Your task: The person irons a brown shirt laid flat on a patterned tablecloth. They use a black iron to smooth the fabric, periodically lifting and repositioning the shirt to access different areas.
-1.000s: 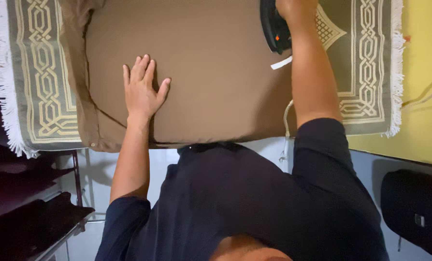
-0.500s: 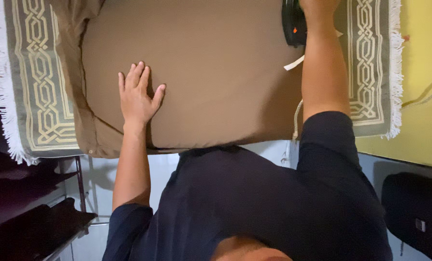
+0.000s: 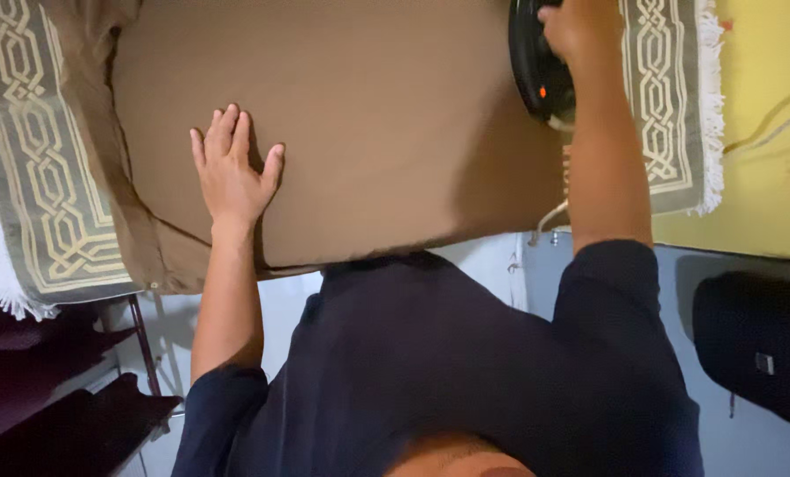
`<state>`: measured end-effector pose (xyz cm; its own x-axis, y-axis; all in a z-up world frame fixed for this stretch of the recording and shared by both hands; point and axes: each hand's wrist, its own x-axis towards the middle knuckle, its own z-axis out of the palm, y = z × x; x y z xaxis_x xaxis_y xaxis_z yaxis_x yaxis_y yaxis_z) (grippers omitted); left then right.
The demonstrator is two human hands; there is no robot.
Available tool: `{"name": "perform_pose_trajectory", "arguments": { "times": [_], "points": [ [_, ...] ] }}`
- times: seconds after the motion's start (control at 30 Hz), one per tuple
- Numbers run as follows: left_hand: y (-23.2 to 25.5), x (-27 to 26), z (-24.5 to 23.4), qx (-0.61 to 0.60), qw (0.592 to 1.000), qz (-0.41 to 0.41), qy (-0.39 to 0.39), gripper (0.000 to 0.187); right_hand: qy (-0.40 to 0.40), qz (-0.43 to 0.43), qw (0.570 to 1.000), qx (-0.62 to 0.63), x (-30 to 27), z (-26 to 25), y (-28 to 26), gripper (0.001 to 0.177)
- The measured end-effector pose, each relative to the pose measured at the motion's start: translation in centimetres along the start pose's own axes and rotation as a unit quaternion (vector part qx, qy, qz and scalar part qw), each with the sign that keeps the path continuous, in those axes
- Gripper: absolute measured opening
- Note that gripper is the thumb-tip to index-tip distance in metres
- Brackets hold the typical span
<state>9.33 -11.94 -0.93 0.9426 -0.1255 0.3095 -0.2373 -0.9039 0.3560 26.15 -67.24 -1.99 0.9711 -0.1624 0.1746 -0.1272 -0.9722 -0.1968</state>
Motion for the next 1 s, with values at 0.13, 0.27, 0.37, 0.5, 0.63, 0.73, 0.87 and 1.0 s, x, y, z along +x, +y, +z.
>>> {"name": "perform_pose_trajectory", "arguments": {
  "times": [0.13, 0.27, 0.37, 0.5, 0.63, 0.73, 0.87, 1.0],
  "points": [
    [-0.5, 0.1, 0.3, 0.016, 1.000, 0.012, -0.001, 0.063, -0.034, 0.001, 0.999, -0.015, -6.2, -2.5, 0.6, 0.051],
    [-1.2, -0.3, 0.6, -0.044, 0.999, 0.012, 0.018, 0.056, -0.113, 0.002, 0.994, -0.004, -10.3, -5.4, -2.2, 0.045],
    [-2.1, -0.6, 0.6, -0.101, 0.995, 0.001, 0.022, 0.045, -0.149, -0.039, 0.988, -0.001, -11.9, -6.4, -5.4, 0.040],
    [-2.9, -0.6, -0.6, -0.134, 0.991, 0.022, -0.003, 0.040, -0.139, -0.113, 0.984, 0.006, -10.4, -6.7, -10.5, 0.038],
    [-4.0, -2.4, -4.0, -0.148, 0.987, 0.010, -0.060, 0.040, -0.123, -0.245, 0.961, 0.018, -10.0, -6.3, -16.3, 0.041],
    [-5.3, -3.8, -6.4, -0.110, 0.992, 0.029, -0.052, 0.040, -0.171, -0.271, 0.947, 0.035, -10.6, -6.2, -20.8, 0.038],
    [-7.7, -6.1, -8.7, -0.022, 0.999, 0.040, -0.023, 0.040, -0.182, -0.246, 0.952, 0.023, -10.8, -5.4, -25.6, 0.037],
    [-10.2, -8.0, -9.5, -0.025, 0.999, 0.011, -0.019, 0.042, -0.153, -0.175, 0.971, 0.056, -9.9, -4.0, -28.7, 0.035]
  ]
}}
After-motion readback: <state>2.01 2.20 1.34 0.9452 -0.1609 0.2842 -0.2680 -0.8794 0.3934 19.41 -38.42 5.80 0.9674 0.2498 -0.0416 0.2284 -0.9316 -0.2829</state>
